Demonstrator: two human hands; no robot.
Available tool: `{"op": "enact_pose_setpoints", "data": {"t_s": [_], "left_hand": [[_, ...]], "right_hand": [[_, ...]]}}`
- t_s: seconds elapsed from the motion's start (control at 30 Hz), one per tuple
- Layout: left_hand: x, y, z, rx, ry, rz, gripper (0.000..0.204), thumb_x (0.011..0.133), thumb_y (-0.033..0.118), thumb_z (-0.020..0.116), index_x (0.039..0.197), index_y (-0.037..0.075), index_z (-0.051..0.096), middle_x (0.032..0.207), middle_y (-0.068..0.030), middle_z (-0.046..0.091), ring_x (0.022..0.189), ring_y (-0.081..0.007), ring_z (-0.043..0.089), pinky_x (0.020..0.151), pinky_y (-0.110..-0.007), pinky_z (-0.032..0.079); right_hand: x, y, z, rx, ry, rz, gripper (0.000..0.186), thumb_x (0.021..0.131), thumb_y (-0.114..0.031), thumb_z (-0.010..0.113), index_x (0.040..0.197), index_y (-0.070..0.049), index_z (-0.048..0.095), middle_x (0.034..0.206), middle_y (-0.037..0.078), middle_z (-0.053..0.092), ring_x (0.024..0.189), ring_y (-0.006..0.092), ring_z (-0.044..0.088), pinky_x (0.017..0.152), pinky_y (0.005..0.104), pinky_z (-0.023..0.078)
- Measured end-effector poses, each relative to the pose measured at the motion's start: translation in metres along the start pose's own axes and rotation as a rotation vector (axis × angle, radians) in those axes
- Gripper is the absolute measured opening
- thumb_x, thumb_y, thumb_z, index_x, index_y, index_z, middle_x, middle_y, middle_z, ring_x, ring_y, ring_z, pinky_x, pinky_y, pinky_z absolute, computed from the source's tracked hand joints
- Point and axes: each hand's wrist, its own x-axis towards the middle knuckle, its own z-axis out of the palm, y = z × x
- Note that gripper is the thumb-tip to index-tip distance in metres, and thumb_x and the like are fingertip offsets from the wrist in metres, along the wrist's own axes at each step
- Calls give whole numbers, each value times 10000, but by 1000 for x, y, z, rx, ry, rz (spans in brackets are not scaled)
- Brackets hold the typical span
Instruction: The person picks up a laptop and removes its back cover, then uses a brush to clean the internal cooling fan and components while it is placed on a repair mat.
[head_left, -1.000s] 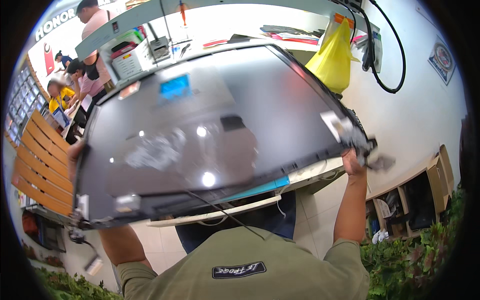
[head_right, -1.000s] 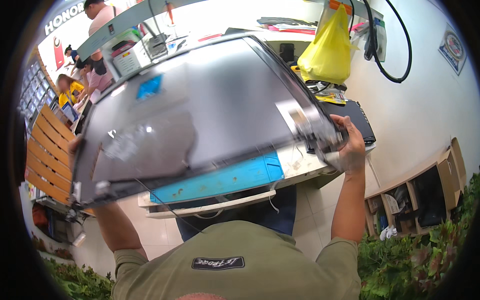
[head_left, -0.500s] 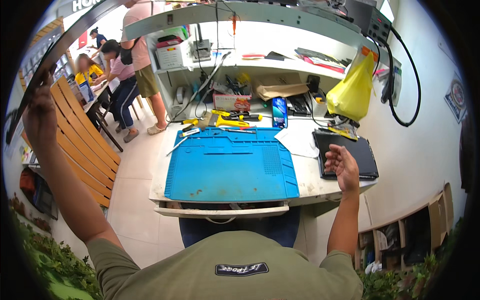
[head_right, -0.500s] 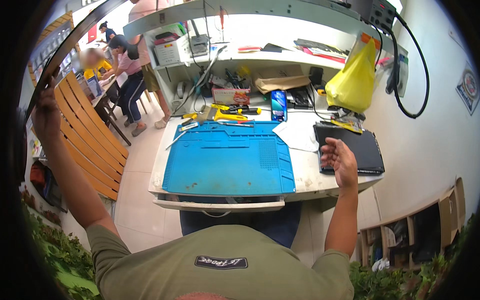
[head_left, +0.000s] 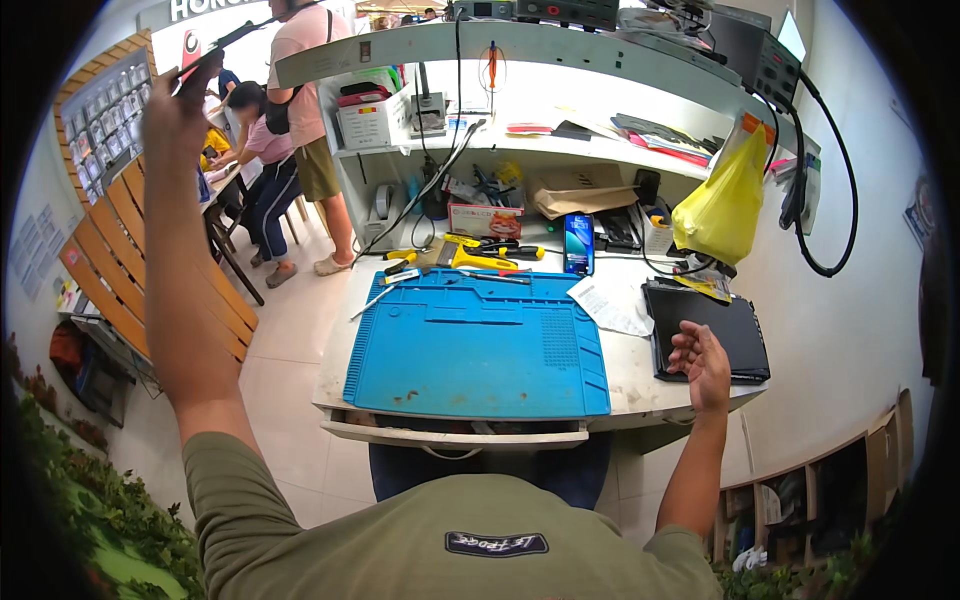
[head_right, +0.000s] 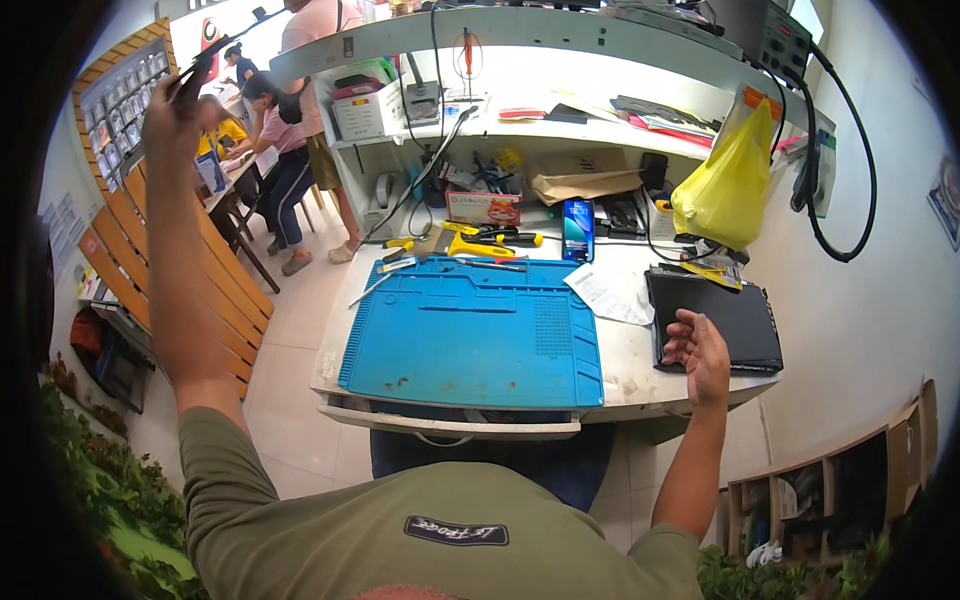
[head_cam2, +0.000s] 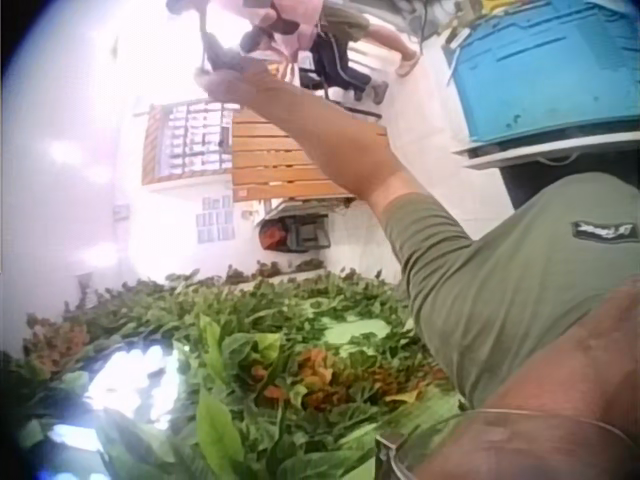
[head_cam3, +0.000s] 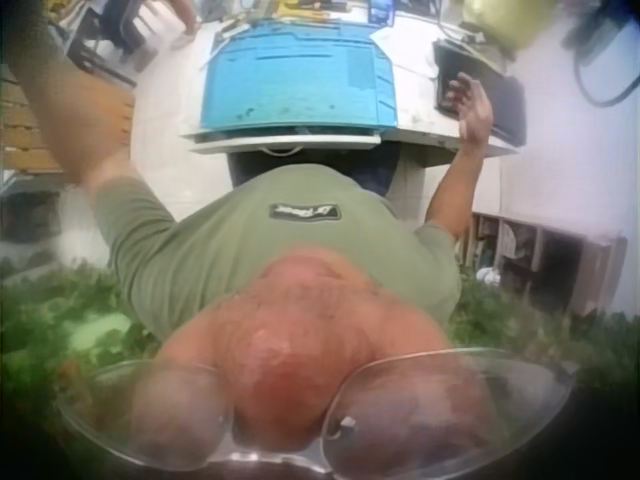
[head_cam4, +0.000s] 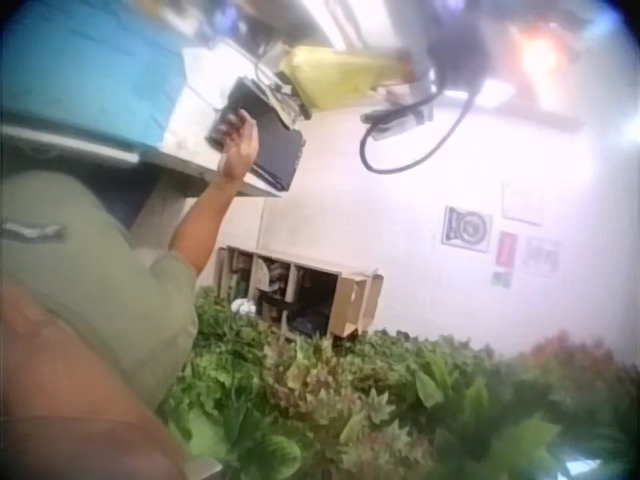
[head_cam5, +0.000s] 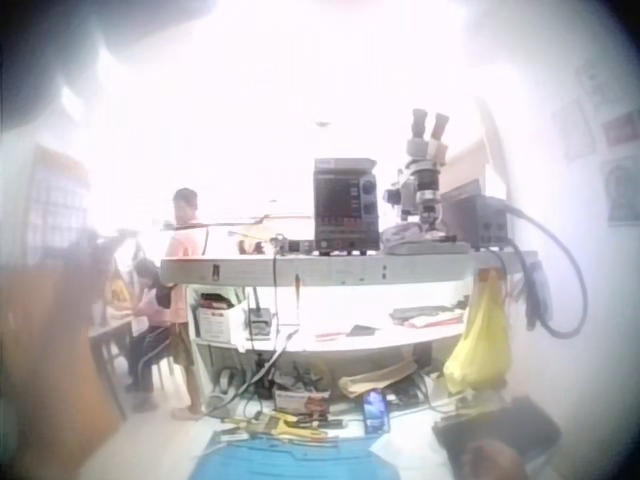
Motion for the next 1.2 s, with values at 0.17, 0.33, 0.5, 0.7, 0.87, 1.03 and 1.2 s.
{"op": "enact_pose_setpoints", "data": {"t_s": [0.17, 0.33, 0.5, 0.7, 0.87, 1.03, 1.2], "left_hand": [[-26, -65, 68, 1140, -102, 603, 329, 1025, 180, 648, 1246, -64, 652, 1091, -227, 754, 982, -365, 768, 849, -472, 633], [-40, -150, 73, 1574, -355, 576, 365, 1003, 204, 699, 1280, -31, 664, 1072, -200, 753, 945, -336, 757, 826, -469, 614], [-87, -194, 80, 1589, -513, 335, 380, 993, 183, 715, 1309, -22, 659, 1071, -176, 748, 933, -300, 748, 819, -442, 612], [-129, -199, 82, 1498, -568, 222, 407, 981, 157, 735, 1344, -11, 654, 1068, -147, 741, 919, -256, 737, 811, -408, 610], [-164, -159, 78, 1330, -479, 253, 436, 971, 135, 751, 1373, -1, 650, 1067, -122, 736, 907, -219, 728, 804, -381, 608], [-264, -69, 126, 849, -438, 283, 469, 962, 114, 767, 1402, 8, 645, 1065, -98, 731, 895, -183, 719, 797, -353, 605], [-405, -47, 243, 147, -984, -309, 505, 952, 92, 784, 1431, 17, 641, 1063, -73, 725, 884, -146, 711, 790, -325, 603]], "right_hand": [[-34, -3, -45, -26, 125, -39, 544, 1135, -462, 564, 1367, 24, 640, 1084, 101, 719, 837, 177, 681, 720, 335, 579], [-30, 3, -50, 71, 158, -91, 464, 1147, -382, 571, 1352, 21, 676, 1064, 99, 745, 844, 179, 695, 769, 344, 574], [-50, -13, -92, -4, 396, -166, 446, 1117, -424, 620, 1240, -6, 714, 1031, 70, 745, 823, 139, 692, 698, 305, 576], [-36, -11, -168, -416, 689, -118, 423, 1076, -414, 676, 1187, -12, 748, 1009, 58, 740, 816, 116, 663, 668, 281, 560], [9, -2, -248, -1005, 932, -80, 494, 1010, -445, 726, 1203, 7, 776, 1116, 152, 811, 1021, 270, 769, 898, 383, 599], [45, -3, -288, -1289, 864, 125, 505, 995, -440, 704, 1259, -17, 786, 1218, 204, 797, 1145, 343, 762, 1027, 426, 569], [66, -1, -303, -1506, 736, 264, 446, 990, -423, 701, 1219, -59, 816, 1226, 197, 792, 1149, 370, 756, 1031, 444, 576]]}}
